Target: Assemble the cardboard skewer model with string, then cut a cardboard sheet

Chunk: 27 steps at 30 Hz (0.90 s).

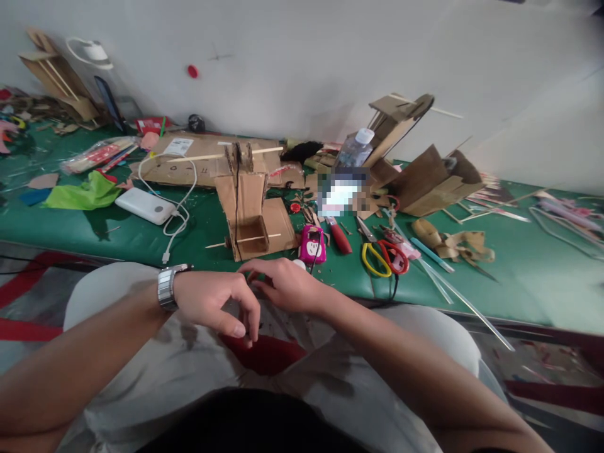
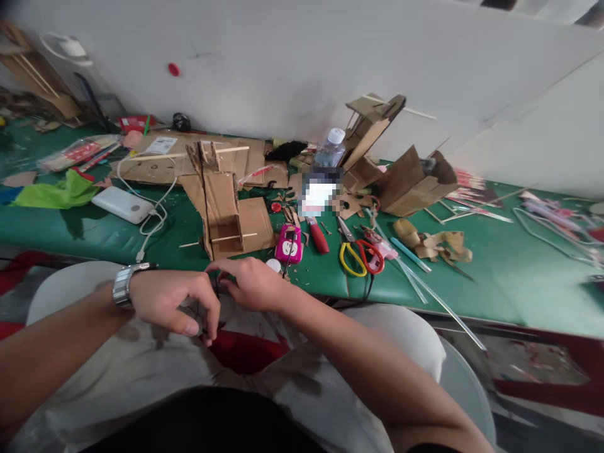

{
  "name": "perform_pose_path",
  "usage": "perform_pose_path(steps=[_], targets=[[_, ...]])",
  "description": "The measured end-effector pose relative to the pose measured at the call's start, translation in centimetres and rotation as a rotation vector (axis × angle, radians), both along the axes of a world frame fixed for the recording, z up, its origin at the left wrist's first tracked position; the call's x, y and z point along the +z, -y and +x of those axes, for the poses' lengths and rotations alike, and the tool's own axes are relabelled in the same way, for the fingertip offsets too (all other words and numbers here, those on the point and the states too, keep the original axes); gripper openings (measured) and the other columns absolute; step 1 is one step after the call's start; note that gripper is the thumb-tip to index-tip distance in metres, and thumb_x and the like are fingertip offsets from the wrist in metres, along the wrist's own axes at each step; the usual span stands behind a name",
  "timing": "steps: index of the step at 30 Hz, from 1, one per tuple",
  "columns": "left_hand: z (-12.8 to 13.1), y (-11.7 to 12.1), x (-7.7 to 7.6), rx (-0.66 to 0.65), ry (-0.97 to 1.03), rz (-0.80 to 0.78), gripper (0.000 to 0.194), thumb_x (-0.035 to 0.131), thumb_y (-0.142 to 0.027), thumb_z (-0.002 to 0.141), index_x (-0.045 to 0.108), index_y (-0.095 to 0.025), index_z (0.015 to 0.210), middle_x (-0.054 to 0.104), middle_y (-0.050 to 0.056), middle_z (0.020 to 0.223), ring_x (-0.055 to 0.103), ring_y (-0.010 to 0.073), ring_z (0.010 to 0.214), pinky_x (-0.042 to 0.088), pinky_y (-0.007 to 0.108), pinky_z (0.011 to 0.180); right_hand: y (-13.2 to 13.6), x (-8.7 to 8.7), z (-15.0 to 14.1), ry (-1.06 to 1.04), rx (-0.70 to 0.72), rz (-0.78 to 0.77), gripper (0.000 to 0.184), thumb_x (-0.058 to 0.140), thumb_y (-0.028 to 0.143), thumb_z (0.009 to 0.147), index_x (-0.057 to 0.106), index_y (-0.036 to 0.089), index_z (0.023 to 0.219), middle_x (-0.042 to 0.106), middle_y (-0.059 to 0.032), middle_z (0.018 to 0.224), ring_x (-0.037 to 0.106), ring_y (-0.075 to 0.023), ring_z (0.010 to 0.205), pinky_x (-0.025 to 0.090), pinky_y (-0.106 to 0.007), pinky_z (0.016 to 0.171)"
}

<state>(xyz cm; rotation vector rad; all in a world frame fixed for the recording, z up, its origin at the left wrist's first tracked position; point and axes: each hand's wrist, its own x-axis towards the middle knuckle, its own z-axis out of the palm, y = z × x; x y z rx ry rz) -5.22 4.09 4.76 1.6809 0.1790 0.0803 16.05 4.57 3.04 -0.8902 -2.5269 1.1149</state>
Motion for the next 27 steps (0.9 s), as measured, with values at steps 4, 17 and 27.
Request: perform_pose_path(steps=[4,17,27], targets=[[0.3,0.3,-0.5,-0.04,-0.021,-0.04,0.031,0.065,-0.043,0.095,0.079,-0.018,0.107,0.083,0.016,0.101,0.079,0.028,0.091,0.062,0.033,0.083,-0.1,-0.7,-0.1,0.046,0.129,0.051,0.026,0.063,0.002,0.089,0.078,0.018,0.102,0.079,-0.0054,0.103,0.07,-0.0175,0.092,0.044,-0.024,0.074],[-1.6,-1.0,1.6,0.128,-0.024,0.169,0.034,0.064,-0.038,0.097,0.077,-0.022,0.125,0.081,0.012,0.106,0.075,0.0231,0.083,0.057,0.031,0.077,0.4,-0.6,-0.1,0.301,0.181,0.115,0.013,0.071,0.024,0.092,0.083,0.02,0.096,0.082,-0.0086,0.089,0.073,-0.0212,0.078,0.038,-0.026,0.06],[-3.8,-2.0,0.7,0.835,0.301,-0.019,0.056,0.052,-0.066,0.099,0.076,-0.019,0.116,0.078,0.017,0.114,0.075,0.0282,0.083,0.06,0.046,0.079,1.0,-1.2,-0.2,0.288,0.263,0.106,0.027,0.065,0.014,0.093,0.085,0.026,0.106,0.083,-0.0021,0.108,0.075,-0.0196,0.099,0.05,-0.027,0.082]])
